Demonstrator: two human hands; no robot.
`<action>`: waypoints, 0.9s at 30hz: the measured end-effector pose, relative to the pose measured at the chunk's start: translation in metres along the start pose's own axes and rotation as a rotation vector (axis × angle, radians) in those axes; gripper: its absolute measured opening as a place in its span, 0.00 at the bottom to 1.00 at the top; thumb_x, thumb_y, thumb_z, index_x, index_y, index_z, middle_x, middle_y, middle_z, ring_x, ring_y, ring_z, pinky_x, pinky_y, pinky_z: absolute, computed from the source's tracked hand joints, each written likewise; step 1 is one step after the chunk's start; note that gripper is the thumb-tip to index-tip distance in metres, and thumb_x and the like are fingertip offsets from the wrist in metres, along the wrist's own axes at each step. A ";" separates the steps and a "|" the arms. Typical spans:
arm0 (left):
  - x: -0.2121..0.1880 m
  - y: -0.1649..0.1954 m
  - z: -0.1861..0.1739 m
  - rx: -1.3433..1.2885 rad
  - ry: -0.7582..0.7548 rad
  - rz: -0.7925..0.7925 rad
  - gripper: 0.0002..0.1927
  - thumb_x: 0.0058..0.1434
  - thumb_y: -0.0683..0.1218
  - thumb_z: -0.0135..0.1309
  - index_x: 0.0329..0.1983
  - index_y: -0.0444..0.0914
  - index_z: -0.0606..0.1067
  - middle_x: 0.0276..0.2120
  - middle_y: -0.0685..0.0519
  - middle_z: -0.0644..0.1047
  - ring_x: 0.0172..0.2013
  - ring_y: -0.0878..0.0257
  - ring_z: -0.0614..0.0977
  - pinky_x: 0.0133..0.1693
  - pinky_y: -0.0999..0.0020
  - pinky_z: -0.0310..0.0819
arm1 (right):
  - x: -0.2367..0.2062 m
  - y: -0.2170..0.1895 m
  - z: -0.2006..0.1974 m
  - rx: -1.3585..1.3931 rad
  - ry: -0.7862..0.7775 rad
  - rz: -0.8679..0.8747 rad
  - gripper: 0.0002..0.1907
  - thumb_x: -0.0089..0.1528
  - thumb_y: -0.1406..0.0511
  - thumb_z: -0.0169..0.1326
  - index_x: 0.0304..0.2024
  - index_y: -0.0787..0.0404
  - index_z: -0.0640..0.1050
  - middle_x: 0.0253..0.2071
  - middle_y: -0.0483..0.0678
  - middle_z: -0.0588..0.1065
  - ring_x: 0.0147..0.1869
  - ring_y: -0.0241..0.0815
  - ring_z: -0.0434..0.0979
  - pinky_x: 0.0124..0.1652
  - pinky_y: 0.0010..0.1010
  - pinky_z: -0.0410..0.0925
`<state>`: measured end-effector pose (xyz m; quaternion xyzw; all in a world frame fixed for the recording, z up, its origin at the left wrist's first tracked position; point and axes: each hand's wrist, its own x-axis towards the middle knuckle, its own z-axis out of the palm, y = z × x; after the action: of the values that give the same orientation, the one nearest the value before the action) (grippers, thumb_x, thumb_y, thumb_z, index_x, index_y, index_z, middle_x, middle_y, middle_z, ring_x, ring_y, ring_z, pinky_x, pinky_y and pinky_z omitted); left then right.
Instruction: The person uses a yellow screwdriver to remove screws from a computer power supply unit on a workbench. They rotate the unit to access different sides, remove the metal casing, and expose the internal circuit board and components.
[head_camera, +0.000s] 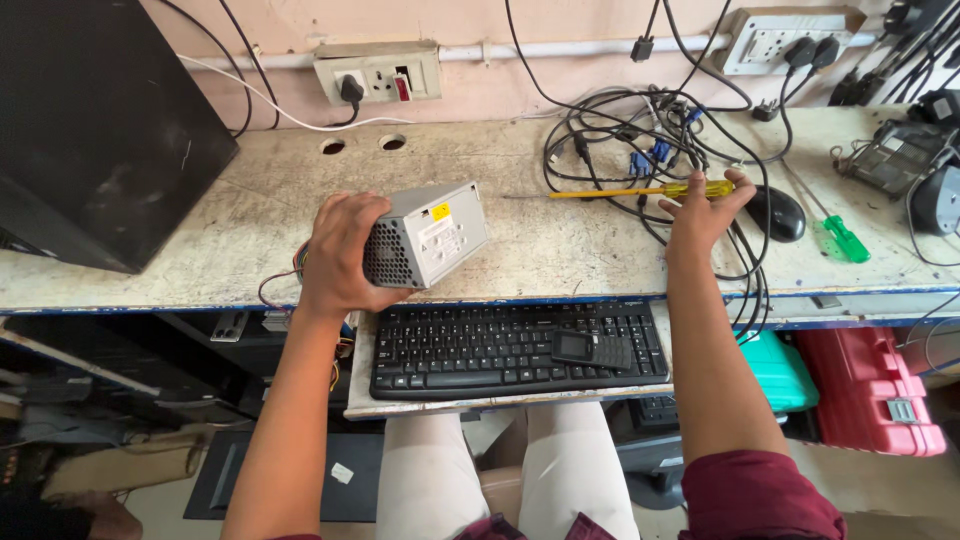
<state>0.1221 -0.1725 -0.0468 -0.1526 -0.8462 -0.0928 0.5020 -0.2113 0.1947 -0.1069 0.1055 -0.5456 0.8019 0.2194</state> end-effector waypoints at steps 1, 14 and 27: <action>-0.001 0.000 0.000 -0.005 0.007 0.000 0.49 0.37 0.60 0.74 0.61 0.38 0.68 0.54 0.41 0.76 0.57 0.43 0.78 0.64 0.41 0.64 | 0.001 0.000 0.000 -0.004 0.000 -0.002 0.22 0.71 0.69 0.54 0.59 0.54 0.58 0.60 0.59 0.62 0.53 0.51 0.80 0.37 0.38 0.80; -0.012 0.000 -0.006 -0.038 0.096 0.001 0.48 0.37 0.58 0.75 0.58 0.37 0.68 0.52 0.44 0.76 0.55 0.44 0.79 0.61 0.43 0.67 | 0.002 0.002 0.002 -0.022 -0.002 0.003 0.21 0.71 0.69 0.53 0.58 0.54 0.58 0.61 0.60 0.62 0.54 0.50 0.79 0.38 0.37 0.80; -0.040 -0.013 -0.001 -0.044 0.172 -0.094 0.46 0.44 0.65 0.69 0.60 0.37 0.67 0.54 0.44 0.76 0.55 0.43 0.80 0.62 0.45 0.72 | 0.000 -0.002 0.004 -0.037 0.000 0.014 0.20 0.71 0.69 0.52 0.58 0.54 0.57 0.61 0.60 0.62 0.54 0.51 0.81 0.38 0.36 0.80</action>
<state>0.1358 -0.1912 -0.0814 -0.1149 -0.8041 -0.1476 0.5644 -0.2108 0.1922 -0.1036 0.0975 -0.5611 0.7932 0.2156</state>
